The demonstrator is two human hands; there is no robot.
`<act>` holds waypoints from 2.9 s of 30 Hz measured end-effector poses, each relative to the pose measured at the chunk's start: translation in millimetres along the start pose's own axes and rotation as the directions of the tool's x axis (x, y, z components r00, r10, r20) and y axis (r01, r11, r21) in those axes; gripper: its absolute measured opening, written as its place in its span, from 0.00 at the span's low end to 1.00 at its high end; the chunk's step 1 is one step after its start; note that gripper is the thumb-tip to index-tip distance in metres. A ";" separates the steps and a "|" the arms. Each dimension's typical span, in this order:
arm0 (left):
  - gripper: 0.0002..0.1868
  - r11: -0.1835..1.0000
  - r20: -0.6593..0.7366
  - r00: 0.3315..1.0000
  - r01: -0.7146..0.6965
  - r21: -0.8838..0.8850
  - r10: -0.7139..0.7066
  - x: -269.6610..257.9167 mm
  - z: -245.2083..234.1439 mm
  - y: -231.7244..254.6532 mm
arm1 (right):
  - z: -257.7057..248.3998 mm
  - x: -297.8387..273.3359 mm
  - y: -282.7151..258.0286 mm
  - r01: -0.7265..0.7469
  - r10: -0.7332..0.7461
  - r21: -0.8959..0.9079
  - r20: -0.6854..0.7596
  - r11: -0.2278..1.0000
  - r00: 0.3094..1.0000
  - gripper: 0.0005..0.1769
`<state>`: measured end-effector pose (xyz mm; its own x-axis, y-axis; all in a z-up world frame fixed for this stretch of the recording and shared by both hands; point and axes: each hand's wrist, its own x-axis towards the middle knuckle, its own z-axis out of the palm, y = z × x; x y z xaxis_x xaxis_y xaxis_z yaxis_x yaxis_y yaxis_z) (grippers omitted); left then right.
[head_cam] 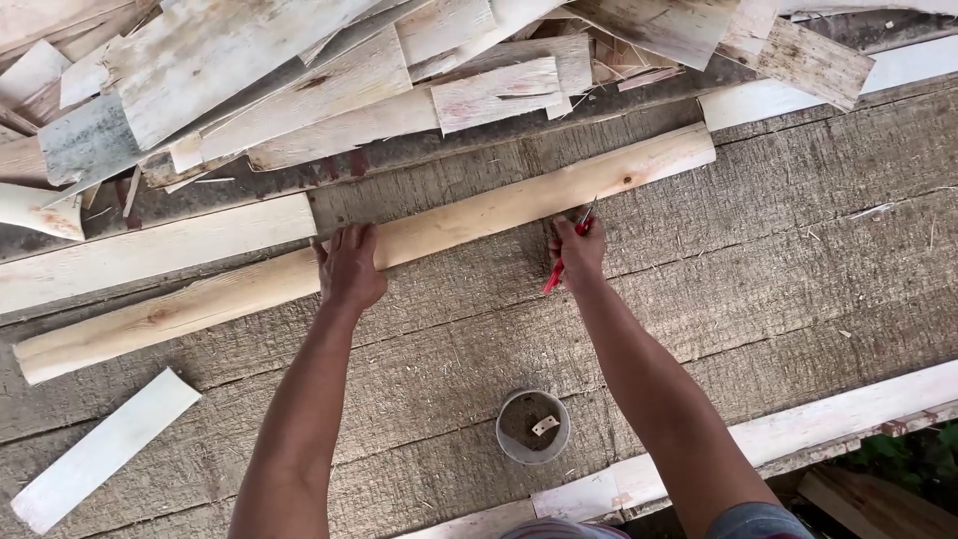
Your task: Cutting thin wooden strips to size by scoring them with a utility knife and snapping them.
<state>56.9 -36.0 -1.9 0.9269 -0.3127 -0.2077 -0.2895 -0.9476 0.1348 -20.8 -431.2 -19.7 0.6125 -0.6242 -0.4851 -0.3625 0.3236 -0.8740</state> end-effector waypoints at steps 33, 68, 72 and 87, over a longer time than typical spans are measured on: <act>0.45 0.995 -0.088 0.993 0.069 -0.069 -0.075 4.0 -11.5 6.9 | 7.1 -28.7 -41.8 0.120 -0.073 -0.397 0.133 0.910 0.988 0.42; 0.46 0.977 -0.125 0.980 0.135 -0.162 -0.156 -4.9 -41.0 -11.4 | 21.7 -19.8 -36.9 0.209 -0.104 -0.583 0.209 0.785 0.972 0.43; 0.44 0.977 -0.076 0.982 0.163 -0.138 -0.174 -21.5 -58.5 -45.7 | 19.4 -17.3 -26.6 0.228 -0.155 -0.584 0.172 0.780 0.973 0.44; 0.37 0.955 -0.279 0.917 -0.251 0.156 0.287 -3.3 -22.1 -140.3 | 59.9 -45.7 -53.1 0.211 -0.188 -0.873 0.140 0.440 0.972 0.44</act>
<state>99.8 99.4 1.2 0.8331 -0.5403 0.1185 -0.5468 -0.8367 0.0295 12.6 -377.3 47.2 0.7621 -0.5679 -0.3109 -0.6433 -0.6101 -0.4626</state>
